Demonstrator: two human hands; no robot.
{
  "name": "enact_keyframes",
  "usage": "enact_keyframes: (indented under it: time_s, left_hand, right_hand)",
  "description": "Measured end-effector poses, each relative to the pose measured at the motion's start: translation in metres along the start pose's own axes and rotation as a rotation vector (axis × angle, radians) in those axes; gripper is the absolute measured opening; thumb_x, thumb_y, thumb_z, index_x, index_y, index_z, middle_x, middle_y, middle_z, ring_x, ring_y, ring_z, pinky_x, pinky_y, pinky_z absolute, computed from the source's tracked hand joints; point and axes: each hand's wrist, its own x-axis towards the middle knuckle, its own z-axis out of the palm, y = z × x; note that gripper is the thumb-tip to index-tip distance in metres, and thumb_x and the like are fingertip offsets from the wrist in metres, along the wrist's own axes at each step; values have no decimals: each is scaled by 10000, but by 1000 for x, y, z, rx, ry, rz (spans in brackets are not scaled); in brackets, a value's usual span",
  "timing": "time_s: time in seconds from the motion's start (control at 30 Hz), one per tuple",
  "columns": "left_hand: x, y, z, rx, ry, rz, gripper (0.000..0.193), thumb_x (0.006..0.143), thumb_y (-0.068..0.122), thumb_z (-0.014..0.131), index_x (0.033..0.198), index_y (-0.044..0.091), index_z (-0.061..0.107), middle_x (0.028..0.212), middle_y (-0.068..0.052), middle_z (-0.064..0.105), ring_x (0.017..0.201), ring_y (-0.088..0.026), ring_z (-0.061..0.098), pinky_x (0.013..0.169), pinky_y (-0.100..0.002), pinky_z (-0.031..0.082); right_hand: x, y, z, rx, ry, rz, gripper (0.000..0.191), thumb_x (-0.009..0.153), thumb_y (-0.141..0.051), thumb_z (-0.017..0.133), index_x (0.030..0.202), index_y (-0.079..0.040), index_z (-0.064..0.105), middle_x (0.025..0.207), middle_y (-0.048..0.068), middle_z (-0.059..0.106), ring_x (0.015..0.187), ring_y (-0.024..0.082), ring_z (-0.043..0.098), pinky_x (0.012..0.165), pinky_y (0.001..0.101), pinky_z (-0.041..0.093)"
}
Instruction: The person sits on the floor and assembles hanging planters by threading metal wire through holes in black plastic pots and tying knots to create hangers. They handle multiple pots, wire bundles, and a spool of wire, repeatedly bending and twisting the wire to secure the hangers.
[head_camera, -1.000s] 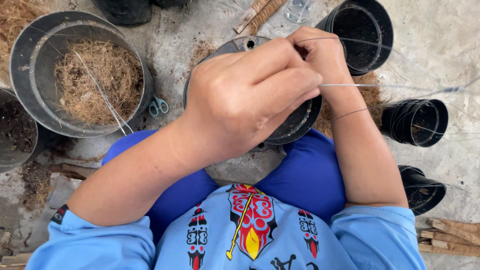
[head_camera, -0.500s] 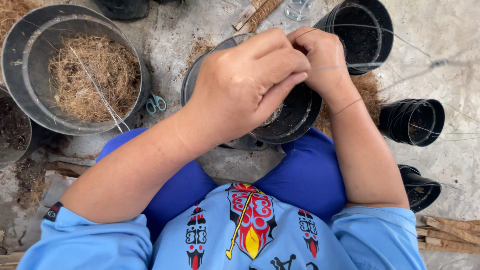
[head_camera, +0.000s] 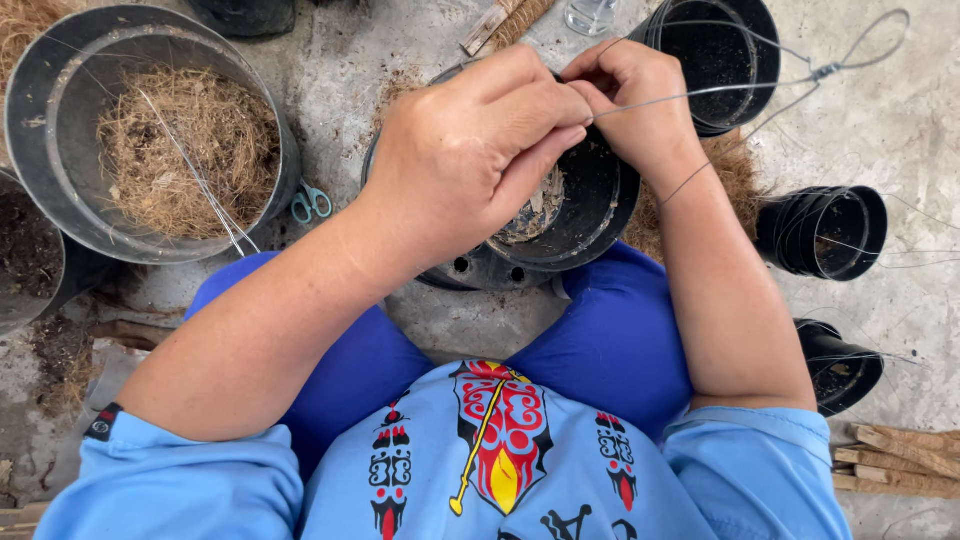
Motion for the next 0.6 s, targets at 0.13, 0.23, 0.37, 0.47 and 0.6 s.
enact_keyframes:
  time_s: [0.13, 0.23, 0.37, 0.47, 0.6]
  left_hand:
    - [1, -1, -1, -4, -17, -39, 91, 1041, 79, 726, 1121, 96, 687, 970, -41, 639, 805, -224, 694, 694, -334, 550]
    - [2, -1, -2, 14, -22, -42, 69, 1041, 83, 729, 1096, 93, 688, 975, -40, 647, 789, -223, 693, 679, -331, 545]
    - [6, 0, -3, 22, -16, -36, 65, 1062, 101, 749, 1090, 89, 692, 1010, -38, 650, 781, -224, 690, 670, -331, 541]
    - [8, 1, -2, 29, -16, -34, 74, 1056, 104, 753, 1097, 91, 693, 998, -39, 646, 794, -231, 688, 667, -332, 539]
    - [8, 2, -2, 28, -23, -37, 99, 1045, 106, 758, 1120, 95, 695, 987, -44, 642, 822, -241, 687, 662, -332, 538]
  right_hand:
    - [2, -2, 1, -59, 16, -43, 91, 978, -45, 756, 1068, -30, 752, 984, 109, 733, 854, 212, 726, 763, 314, 582]
    - [3, -9, -4, -142, 35, -116, 65, 974, -52, 754, 1037, -37, 748, 998, 125, 717, 899, 290, 700, 795, 368, 560]
    - [2, -22, -13, -164, 12, -124, 68, 969, -68, 738, 1033, -48, 744, 1015, 122, 688, 956, 315, 685, 844, 394, 555]
    - [2, -29, -17, -206, 16, -109, 77, 958, -88, 747, 1023, -48, 741, 1010, 122, 674, 949, 319, 679, 823, 398, 550]
    - [2, -36, -20, -270, 13, -96, 93, 953, -122, 763, 1016, -55, 749, 985, 128, 669, 922, 329, 674, 785, 412, 540]
